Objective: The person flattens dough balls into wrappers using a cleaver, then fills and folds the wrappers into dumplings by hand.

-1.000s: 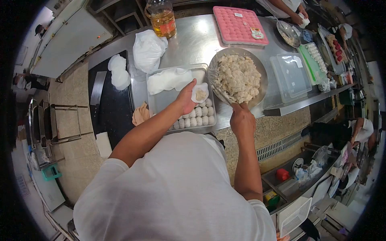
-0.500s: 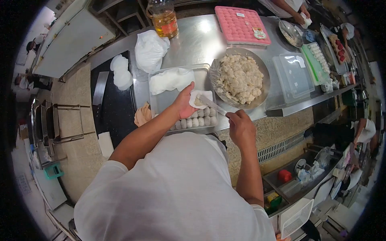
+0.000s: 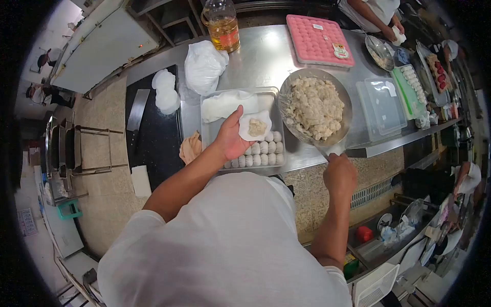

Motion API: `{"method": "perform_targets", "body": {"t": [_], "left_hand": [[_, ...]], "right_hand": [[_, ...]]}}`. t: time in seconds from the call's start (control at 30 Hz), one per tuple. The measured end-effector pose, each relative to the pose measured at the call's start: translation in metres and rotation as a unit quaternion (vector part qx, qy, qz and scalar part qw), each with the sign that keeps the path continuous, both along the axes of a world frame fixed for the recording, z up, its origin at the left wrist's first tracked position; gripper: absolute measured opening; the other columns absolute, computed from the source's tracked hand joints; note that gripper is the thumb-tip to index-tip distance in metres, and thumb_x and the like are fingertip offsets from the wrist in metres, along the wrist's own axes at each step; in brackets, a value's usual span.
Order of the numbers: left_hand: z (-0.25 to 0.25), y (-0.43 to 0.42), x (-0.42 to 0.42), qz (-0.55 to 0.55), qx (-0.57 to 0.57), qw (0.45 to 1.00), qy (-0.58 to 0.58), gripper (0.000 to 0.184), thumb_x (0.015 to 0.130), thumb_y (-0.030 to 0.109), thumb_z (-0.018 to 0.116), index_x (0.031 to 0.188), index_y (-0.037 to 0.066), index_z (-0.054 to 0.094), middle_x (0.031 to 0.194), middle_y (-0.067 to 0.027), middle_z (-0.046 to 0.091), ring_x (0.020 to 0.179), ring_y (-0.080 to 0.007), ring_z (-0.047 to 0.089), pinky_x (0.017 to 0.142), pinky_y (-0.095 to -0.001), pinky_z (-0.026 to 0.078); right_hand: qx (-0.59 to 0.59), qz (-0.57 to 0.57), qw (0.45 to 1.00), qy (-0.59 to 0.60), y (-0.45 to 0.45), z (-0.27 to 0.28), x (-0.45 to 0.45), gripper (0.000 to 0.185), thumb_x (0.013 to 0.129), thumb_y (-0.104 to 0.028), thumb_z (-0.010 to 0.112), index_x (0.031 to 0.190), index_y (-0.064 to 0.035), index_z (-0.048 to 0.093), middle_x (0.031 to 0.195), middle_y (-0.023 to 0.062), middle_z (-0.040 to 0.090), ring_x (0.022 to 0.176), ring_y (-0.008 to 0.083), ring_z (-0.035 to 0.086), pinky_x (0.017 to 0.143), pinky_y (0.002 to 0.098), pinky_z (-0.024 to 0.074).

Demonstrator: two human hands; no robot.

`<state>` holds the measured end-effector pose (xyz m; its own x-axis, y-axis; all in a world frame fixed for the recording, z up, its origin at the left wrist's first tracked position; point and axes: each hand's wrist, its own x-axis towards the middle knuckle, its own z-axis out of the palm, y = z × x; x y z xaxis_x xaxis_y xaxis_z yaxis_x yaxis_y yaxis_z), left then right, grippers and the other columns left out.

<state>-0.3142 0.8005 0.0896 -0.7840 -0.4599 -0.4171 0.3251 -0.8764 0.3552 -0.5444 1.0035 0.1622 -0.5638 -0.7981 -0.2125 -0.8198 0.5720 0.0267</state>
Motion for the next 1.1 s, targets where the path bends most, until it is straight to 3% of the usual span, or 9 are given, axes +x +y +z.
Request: {"method": "perform_targets", "body": {"t": [0.17,0.23,0.33,0.5,0.7,0.93,1.0,1.03,1.1], "left_hand": [[0.046,0.010,0.008,0.050,0.013,0.998,0.038,0.064,0.104,0.051,0.043,0.143,0.002,0.045,0.141,-0.0118,0.056,0.129,-0.0296,0.055,0.112,-0.0436,0.040],[0.056,0.014,0.013,0.055,-0.004,0.997,0.051,0.062,0.104,0.050,0.042,0.144,0.003,0.045,0.142,-0.0113,0.056,0.130,-0.0292,0.054,0.112,-0.0437,0.040],[0.077,0.015,0.021,0.092,-0.012,0.995,0.044,0.063,0.104,0.051,0.042,0.145,0.003,0.044,0.144,-0.0118,0.054,0.133,-0.0295,0.052,0.112,-0.0439,0.039],[0.098,0.015,0.043,0.092,-0.036,0.981,0.168,0.071,0.104,0.057,0.037,0.148,0.002,0.039,0.146,-0.0122,0.051,0.134,-0.0270,0.050,0.112,-0.0427,0.039],[0.115,0.026,0.059,0.117,-0.089,0.971,0.187,0.087,0.096,0.069,0.040,0.154,0.004,0.029,0.155,-0.0133,0.039,0.143,-0.0292,0.040,0.115,-0.0453,0.036],[0.112,0.032,0.065,0.126,-0.074,0.959,0.244,0.076,0.102,0.062,0.033,0.152,0.004,0.033,0.150,-0.0109,0.046,0.138,-0.0259,0.045,0.113,-0.0427,0.039],[0.111,0.036,0.064,0.105,-0.168,0.975,0.102,0.066,0.101,0.044,0.056,0.149,0.003,0.036,0.143,-0.0093,0.052,0.133,-0.0205,0.050,0.107,-0.0382,0.044],[0.110,0.037,0.065,0.100,-0.165,0.976,0.105,0.066,0.101,0.044,0.056,0.149,0.003,0.036,0.143,-0.0093,0.052,0.133,-0.0205,0.050,0.107,-0.0382,0.044],[0.111,0.041,0.074,0.100,-0.490,0.866,0.006,0.072,0.087,0.020,0.079,0.145,0.001,0.041,0.134,-0.0072,0.059,0.124,-0.0152,0.055,0.103,-0.0331,0.047]], "right_hand": [[-0.080,0.084,0.993,0.014,-0.033,-0.049,0.026,0.008,0.084,-0.007,0.065,0.090,-0.0035,0.068,0.102,0.0195,0.064,0.095,0.0400,0.063,0.080,0.0464,0.0521],[-0.399,0.212,0.888,-0.088,-0.054,-0.034,0.057,0.012,0.077,-0.006,0.074,0.086,-0.0058,0.067,0.103,0.0158,0.062,0.098,0.0376,0.060,0.079,0.0446,0.0508],[-0.480,0.319,0.807,-0.130,-0.080,-0.019,0.087,0.021,0.070,-0.005,0.078,0.087,-0.0078,0.066,0.104,0.0106,0.060,0.095,0.0336,0.058,0.080,0.0464,0.0487],[-0.512,0.408,0.750,-0.097,-0.110,0.008,0.096,0.025,0.068,-0.005,0.079,0.090,-0.0106,0.069,0.103,0.0109,0.060,0.095,0.0345,0.058,0.081,0.0456,0.0494],[-0.547,0.395,0.706,-0.217,-0.120,0.044,0.109,0.019,0.070,-0.008,0.079,0.086,-0.0105,0.070,0.103,0.0118,0.059,0.096,0.0343,0.057,0.081,0.0444,0.0497],[-0.565,0.442,0.681,-0.145,-0.125,0.037,0.110,0.023,0.073,-0.013,0.081,0.090,-0.0076,0.068,0.109,0.0133,0.056,0.100,0.0336,0.056,0.085,0.0444,0.0480],[-0.594,0.395,0.677,-0.182,-0.123,0.036,0.115,0.025,0.072,-0.017,0.084,0.090,-0.0081,0.070,0.108,0.0129,0.057,0.099,0.0319,0.056,0.085,0.0432,0.0481],[-0.611,0.326,0.668,-0.272,-0.123,0.037,0.119,0.030,0.073,-0.018,0.085,0.096,-0.0066,0.068,0.108,0.0134,0.057,0.100,0.0303,0.055,0.085,0.0415,0.0475],[-0.620,0.242,0.660,-0.349,-0.120,0.042,0.130,0.036,0.074,-0.019,0.085,0.101,-0.0052,0.066,0.108,0.0140,0.057,0.100,0.0287,0.055,0.086,0.0399,0.0469]]}}
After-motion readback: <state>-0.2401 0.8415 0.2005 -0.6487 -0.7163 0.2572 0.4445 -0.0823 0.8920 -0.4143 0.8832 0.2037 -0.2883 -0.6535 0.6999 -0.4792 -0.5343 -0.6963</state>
